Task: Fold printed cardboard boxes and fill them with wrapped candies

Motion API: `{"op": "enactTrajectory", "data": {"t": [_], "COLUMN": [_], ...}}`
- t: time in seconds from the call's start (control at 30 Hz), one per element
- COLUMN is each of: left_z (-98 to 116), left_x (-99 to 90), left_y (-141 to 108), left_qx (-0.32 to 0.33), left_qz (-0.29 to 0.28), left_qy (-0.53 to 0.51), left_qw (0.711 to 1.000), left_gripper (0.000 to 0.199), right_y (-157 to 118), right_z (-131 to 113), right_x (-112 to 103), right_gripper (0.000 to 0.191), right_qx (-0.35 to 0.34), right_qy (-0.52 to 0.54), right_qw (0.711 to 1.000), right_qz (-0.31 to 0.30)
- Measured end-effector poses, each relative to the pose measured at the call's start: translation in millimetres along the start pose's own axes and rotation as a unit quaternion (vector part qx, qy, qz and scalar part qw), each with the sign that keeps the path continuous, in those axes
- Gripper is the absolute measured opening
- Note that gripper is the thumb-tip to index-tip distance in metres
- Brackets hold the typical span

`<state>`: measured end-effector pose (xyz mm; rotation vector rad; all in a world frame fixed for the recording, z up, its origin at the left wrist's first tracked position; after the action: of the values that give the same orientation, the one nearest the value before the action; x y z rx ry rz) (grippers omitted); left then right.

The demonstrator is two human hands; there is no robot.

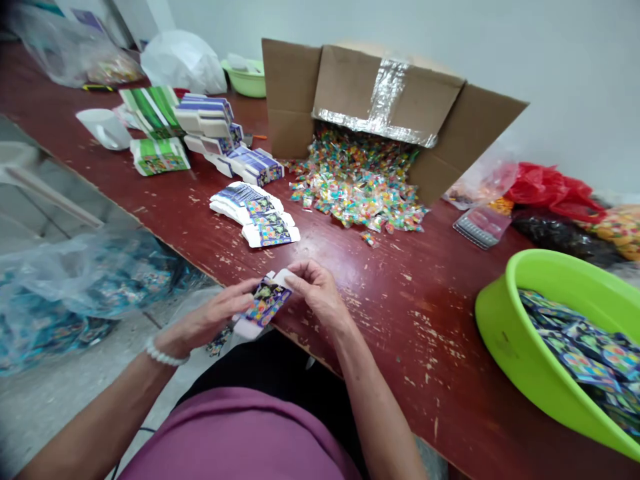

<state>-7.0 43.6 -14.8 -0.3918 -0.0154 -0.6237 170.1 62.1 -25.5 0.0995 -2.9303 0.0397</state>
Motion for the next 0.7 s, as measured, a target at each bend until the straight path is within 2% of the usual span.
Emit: {"op": "enactTrajectory", "data": {"t": [0.03, 0.07, 0.1, 0.13, 0.23, 0.37, 0.53, 0.57, 0.67, 0.7], "left_z": [-2.9, -5.4, -7.7, -10.0, -16.1, -18.1, -14.5, -15.0, -18.4, -19.1], "left_x": [14.5, 26.6, 35.8, 42.2, 52.6, 53.0, 44.6, 44.3, 45.2, 45.0], "left_y": [-0.6, -3.0, -5.5, -7.0, -7.2, -5.0, -2.3, -1.3, 2.5, 3.6], "left_qx": [-0.047, -0.082, -0.103, -0.111, -0.09, -0.066, -0.044, -0.041, -0.038, -0.034], "left_qz": [-0.105, -0.182, -0.228, -0.244, -0.214, -0.128, -0.024, -0.015, -0.005, 0.0], "left_qy": [-0.073, -0.132, -0.174, -0.203, -0.226, -0.162, -0.126, -0.129, -0.112, -0.095], "left_qw": [0.991, 0.971, 0.952, 0.942, 0.946, 0.976, 0.991, 0.991, 0.993, 0.995], "left_gripper": [0.054, 0.055, 0.057, 0.058, 0.053, 0.03, 0.03, 0.031, 0.03, 0.03], "right_y": [-6.9, -12.8, -17.5, -21.1, -25.9, -29.6, -43.4, -46.2, -52.4, -53.2], "right_z": [-5.5, -9.4, -11.9, -13.3, -15.9, -21.9, -23.9, -20.8, -6.9, -3.8], "right_x": [3.2, 5.7, 7.4, 8.3, 8.7, 7.8, 5.9, 8.0, 17.6, 18.2], "right_gripper": [0.023, 0.022, 0.022, 0.023, 0.024, 0.026, 0.054, 0.054, 0.033, 0.03], "right_qx": [0.005, 0.014, 0.024, 0.034, 0.036, -0.003, -0.036, -0.024, 0.053, 0.068], "right_qy": [0.014, 0.025, 0.033, 0.039, 0.051, 0.036, 0.004, 0.014, 0.061, 0.058], "right_qw": [1.0, 0.999, 0.998, 0.997, 0.997, 0.999, 0.999, 0.999, 0.997, 0.996], "right_qz": [-0.019, -0.034, -0.044, -0.05, -0.048, -0.022, 0.039, 0.033, -0.012, -0.01]}}
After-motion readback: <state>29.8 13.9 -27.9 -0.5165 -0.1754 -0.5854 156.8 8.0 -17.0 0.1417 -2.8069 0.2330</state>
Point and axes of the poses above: each hand's wrist, its own y-axis towards the middle knuckle, its own x-axis out of the palm, z = x × y, the point moved 5 cm from there along y, towards the middle knuckle, and after that the axes turned 3 degrees about -x, right-handed, at the moved point
